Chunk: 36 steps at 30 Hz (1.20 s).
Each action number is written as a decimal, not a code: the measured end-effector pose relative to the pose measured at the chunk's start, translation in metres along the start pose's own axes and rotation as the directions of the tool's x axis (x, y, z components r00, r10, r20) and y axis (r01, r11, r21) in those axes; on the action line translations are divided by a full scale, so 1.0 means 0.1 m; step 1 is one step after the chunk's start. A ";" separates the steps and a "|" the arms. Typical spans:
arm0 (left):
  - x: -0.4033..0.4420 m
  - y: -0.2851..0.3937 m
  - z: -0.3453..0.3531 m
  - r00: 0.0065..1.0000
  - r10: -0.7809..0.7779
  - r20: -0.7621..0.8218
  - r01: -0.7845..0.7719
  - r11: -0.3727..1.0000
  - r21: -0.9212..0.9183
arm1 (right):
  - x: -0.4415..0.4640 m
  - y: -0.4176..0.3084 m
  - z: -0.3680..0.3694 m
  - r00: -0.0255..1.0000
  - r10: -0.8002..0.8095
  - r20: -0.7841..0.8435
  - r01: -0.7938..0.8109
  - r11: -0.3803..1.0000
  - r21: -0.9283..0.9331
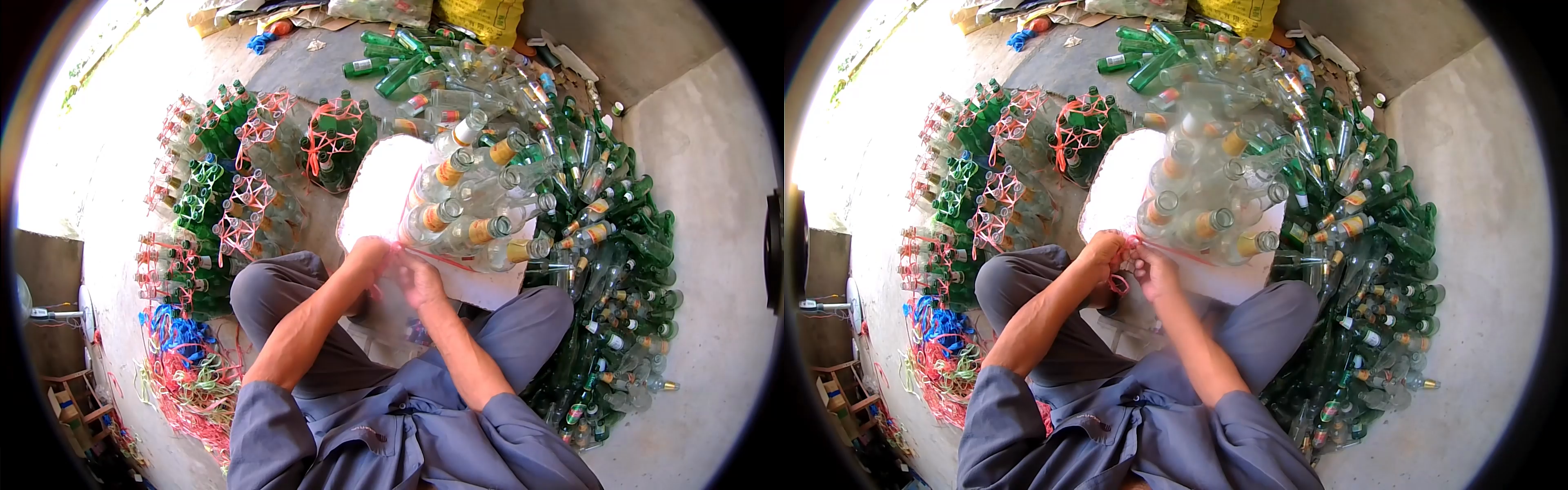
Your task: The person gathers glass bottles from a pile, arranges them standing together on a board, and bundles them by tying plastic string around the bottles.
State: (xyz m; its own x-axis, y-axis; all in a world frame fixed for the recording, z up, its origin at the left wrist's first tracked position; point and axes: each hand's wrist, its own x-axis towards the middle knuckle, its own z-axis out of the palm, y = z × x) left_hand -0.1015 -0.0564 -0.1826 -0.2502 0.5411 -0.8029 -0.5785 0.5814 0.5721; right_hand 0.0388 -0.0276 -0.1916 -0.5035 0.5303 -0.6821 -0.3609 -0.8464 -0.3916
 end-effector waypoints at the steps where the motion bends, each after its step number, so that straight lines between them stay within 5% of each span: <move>1: -0.06 0.05 0.00 1.000 0.030 -0.009 -0.030 0.999 -0.025 | -0.03 -0.02 0.06 0.999 -0.013 -0.040 0.013 1.000 -0.016; 3: 0.10 -0.03 -0.12 0.947 0.303 0.105 -0.312 0.947 0.082 | -0.02 -0.01 0.06 0.996 -0.018 -0.087 0.019 1.000 0.009; 4: 0.46 -0.23 -0.31 0.826 0.503 0.253 -0.551 0.816 0.176 | -0.02 0.00 0.06 0.994 -0.019 -0.109 0.021 1.000 0.021; 6: 0.50 -0.19 -0.33 0.796 0.545 0.265 -0.589 0.799 0.126 | 0.00 0.01 0.07 0.988 -0.047 -0.147 0.050 0.999 0.017; 8: -0.01 0.24 -0.03 0.980 0.198 0.034 -0.189 0.967 -0.170 | -0.02 -0.01 0.12 0.973 -0.072 -0.221 0.072 0.997 -0.010; 25: 0.02 0.41 0.05 0.961 0.277 0.024 -0.264 0.934 -0.239 | -0.11 -0.14 0.25 0.867 -0.094 -0.490 0.041 0.992 -0.116; 36: -0.69 0.80 -0.20 0.898 0.425 0.112 -0.401 0.897 -0.186 | -0.10 -0.01 0.02 0.955 -0.063 -0.288 0.013 0.985 -0.172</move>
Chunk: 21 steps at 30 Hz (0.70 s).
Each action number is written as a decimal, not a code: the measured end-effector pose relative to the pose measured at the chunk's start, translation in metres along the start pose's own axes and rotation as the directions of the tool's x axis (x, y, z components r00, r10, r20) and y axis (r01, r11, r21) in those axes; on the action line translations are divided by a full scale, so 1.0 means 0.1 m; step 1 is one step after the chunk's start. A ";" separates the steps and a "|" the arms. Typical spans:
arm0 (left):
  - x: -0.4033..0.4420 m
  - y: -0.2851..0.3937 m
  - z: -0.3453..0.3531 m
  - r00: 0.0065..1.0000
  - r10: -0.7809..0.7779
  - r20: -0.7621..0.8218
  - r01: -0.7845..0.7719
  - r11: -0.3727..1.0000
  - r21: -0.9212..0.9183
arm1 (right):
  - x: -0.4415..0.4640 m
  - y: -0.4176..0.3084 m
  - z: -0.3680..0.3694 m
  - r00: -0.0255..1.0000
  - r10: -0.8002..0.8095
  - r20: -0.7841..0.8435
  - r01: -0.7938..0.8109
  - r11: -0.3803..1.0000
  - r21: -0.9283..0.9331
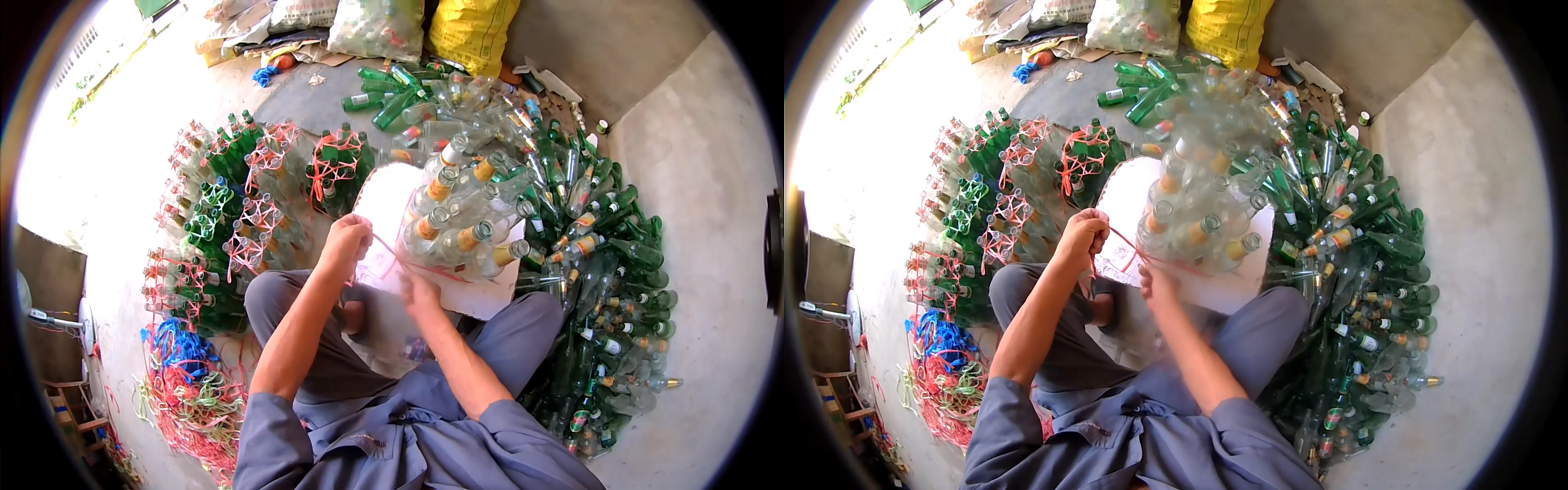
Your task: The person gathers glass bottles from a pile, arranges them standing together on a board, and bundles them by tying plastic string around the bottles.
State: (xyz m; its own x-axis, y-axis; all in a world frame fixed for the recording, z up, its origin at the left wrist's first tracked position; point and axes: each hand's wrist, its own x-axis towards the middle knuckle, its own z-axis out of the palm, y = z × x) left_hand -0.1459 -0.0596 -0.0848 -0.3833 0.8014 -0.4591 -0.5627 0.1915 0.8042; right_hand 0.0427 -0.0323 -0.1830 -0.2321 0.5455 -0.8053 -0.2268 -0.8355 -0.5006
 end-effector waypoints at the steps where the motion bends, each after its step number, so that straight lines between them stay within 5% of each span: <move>1: -0.06 0.05 0.02 1.000 0.011 0.006 -0.011 1.000 0.023 | -0.06 0.00 -0.01 1.000 0.002 0.025 -0.002 1.000 -0.017; 4: -0.25 0.19 0.08 0.997 0.058 0.051 -0.062 0.994 0.089 | -0.34 0.02 -0.03 0.999 0.010 0.039 -0.006 0.994 -0.109; 7: -0.37 0.23 0.08 0.993 0.071 0.096 -0.090 0.973 0.212 | -0.58 -0.05 -0.01 0.971 0.021 0.238 0.059 0.944 -0.323; 10: -0.52 0.21 0.09 0.983 0.114 0.146 -0.157 0.932 0.327 | -0.85 -0.17 0.20 0.909 -0.109 0.402 0.214 0.950 -0.227; 18: -1.24 0.23 0.16 0.916 0.286 0.281 -0.392 0.786 0.477 | -0.98 -0.46 0.60 0.817 -0.085 0.571 0.099 0.995 0.007; 21: -1.45 0.12 0.14 0.934 0.199 0.297 -0.317 0.845 0.431 | -1.10 -0.58 0.61 0.807 -0.016 0.590 0.075 0.994 -0.075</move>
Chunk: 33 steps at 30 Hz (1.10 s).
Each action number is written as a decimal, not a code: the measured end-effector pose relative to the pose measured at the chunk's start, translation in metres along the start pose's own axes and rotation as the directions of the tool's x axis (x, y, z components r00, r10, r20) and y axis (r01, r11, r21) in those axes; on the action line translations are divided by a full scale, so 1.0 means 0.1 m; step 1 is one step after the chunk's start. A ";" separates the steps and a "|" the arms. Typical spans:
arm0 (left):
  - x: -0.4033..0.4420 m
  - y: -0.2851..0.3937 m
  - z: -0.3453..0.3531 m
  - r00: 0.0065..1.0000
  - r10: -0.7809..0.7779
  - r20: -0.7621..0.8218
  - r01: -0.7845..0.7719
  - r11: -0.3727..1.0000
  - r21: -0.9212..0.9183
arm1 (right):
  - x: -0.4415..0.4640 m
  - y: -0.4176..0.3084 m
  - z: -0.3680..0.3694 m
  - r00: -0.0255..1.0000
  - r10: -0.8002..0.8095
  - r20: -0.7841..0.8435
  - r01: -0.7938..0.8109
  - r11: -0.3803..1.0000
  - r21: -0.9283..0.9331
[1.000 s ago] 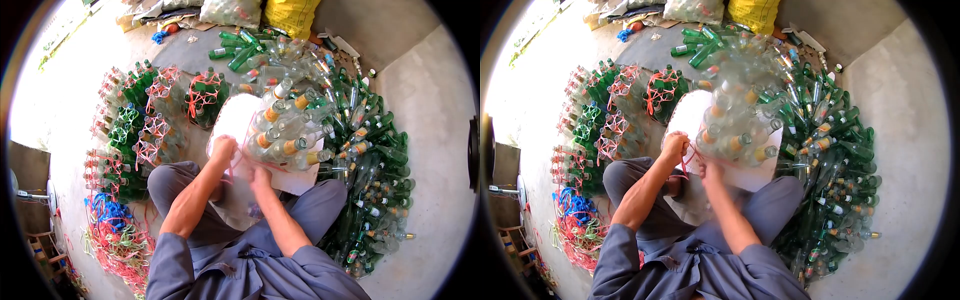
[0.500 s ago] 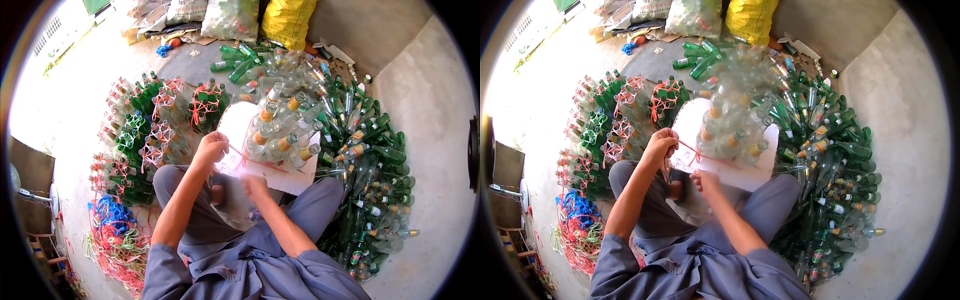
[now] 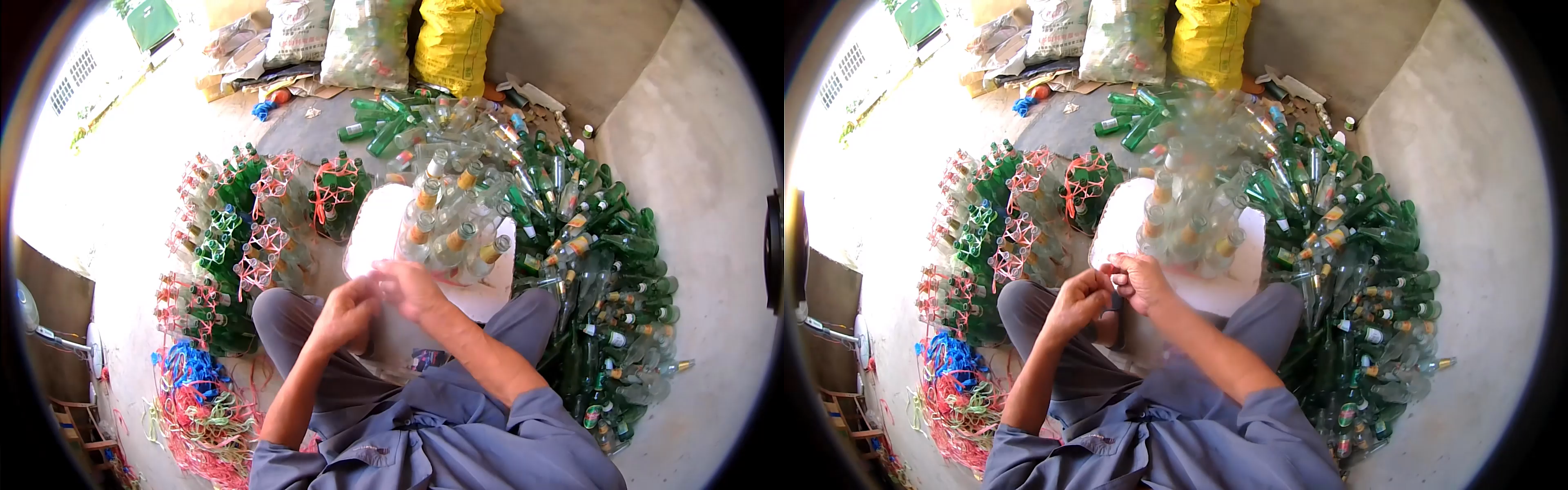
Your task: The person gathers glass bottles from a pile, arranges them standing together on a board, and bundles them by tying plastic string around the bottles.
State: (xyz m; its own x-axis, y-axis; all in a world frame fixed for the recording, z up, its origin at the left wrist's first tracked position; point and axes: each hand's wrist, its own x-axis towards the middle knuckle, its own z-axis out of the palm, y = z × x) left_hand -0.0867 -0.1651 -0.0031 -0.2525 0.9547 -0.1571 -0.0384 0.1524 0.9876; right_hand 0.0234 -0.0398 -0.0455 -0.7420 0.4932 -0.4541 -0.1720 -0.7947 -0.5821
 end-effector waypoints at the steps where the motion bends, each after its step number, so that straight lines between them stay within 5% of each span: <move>1: -0.05 -0.08 -0.01 0.999 -0.026 0.026 0.026 1.000 0.006 | -0.07 -0.08 0.06 0.999 0.037 -0.002 -0.037 0.999 -0.036; 5: -0.14 -0.21 -0.08 0.976 -0.139 0.166 0.149 0.988 -0.051 | -0.27 -0.43 0.23 0.987 0.158 0.016 -0.152 0.967 -0.206; 9: -0.14 -0.29 -0.15 0.989 0.033 0.145 -0.034 0.999 0.005 | -0.25 -0.55 0.25 0.987 0.161 -0.010 -0.155 0.936 -0.317; 22: -0.13 -0.19 -0.18 0.990 0.067 0.122 -0.072 0.997 0.039 | -0.10 -1.01 0.56 0.992 0.124 -0.009 -0.109 0.836 -0.538; 33: 0.32 -0.18 0.17 0.986 0.168 0.019 -0.167 0.953 0.251 | -0.05 -1.35 0.78 0.998 -0.005 0.061 0.059 0.340 -0.939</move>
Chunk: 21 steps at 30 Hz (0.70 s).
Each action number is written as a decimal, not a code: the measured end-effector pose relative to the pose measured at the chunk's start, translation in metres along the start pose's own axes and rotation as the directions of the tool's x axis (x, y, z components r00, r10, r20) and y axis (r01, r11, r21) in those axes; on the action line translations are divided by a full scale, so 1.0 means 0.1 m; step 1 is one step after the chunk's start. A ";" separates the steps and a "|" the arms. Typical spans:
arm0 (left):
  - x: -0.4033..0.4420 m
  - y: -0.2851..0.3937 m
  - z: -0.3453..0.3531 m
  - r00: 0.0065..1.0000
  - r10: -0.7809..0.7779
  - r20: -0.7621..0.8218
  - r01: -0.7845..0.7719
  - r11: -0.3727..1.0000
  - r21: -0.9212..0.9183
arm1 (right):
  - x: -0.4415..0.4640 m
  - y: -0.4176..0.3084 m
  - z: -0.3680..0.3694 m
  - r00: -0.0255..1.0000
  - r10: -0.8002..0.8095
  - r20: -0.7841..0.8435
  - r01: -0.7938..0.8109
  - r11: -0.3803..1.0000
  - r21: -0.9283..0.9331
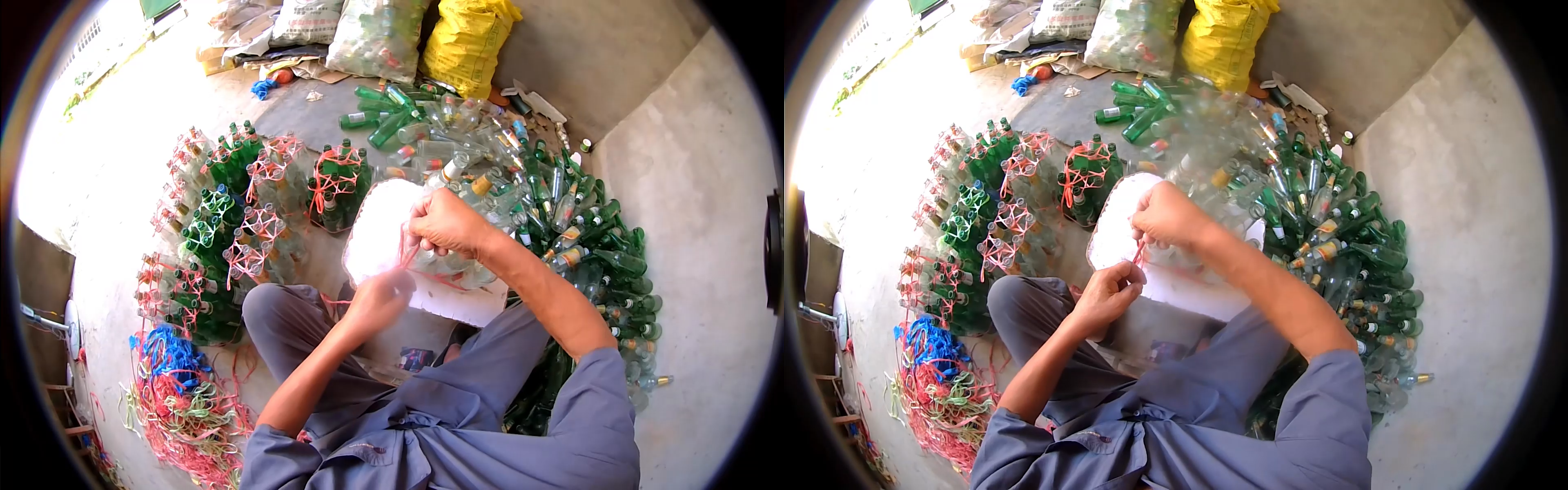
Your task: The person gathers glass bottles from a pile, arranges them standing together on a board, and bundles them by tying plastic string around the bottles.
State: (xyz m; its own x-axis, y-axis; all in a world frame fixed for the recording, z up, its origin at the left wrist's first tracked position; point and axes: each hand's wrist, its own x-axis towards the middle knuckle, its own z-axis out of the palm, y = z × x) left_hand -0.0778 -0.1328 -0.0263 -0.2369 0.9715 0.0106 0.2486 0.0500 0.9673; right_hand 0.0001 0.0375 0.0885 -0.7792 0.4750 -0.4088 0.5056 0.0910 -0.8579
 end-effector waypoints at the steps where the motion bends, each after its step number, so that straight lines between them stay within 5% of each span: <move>1: 0.04 -0.02 0.03 1.000 0.005 -0.026 -0.004 1.000 0.013 | 0.03 -0.02 -0.03 1.000 -0.011 0.011 0.011 1.000 -0.018; 13: 0.53 -0.28 0.33 0.990 0.010 -0.144 -0.006 1.000 0.030 | 0.18 0.06 -0.42 0.921 -0.377 0.097 0.373 0.783 -0.497; 21: 0.56 0.15 0.36 0.991 -0.048 -0.121 0.055 0.997 0.054 | 0.03 0.11 -0.51 0.841 -0.532 0.098 0.411 0.510 -0.755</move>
State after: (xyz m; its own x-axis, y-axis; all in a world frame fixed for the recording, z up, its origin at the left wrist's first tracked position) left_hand -0.0540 -0.0694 -0.0204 -0.3605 0.9327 -0.0052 0.2859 0.1158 0.9512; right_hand 0.0224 0.0844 0.0939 -0.9607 0.2653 0.0820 0.2177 0.9028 -0.3709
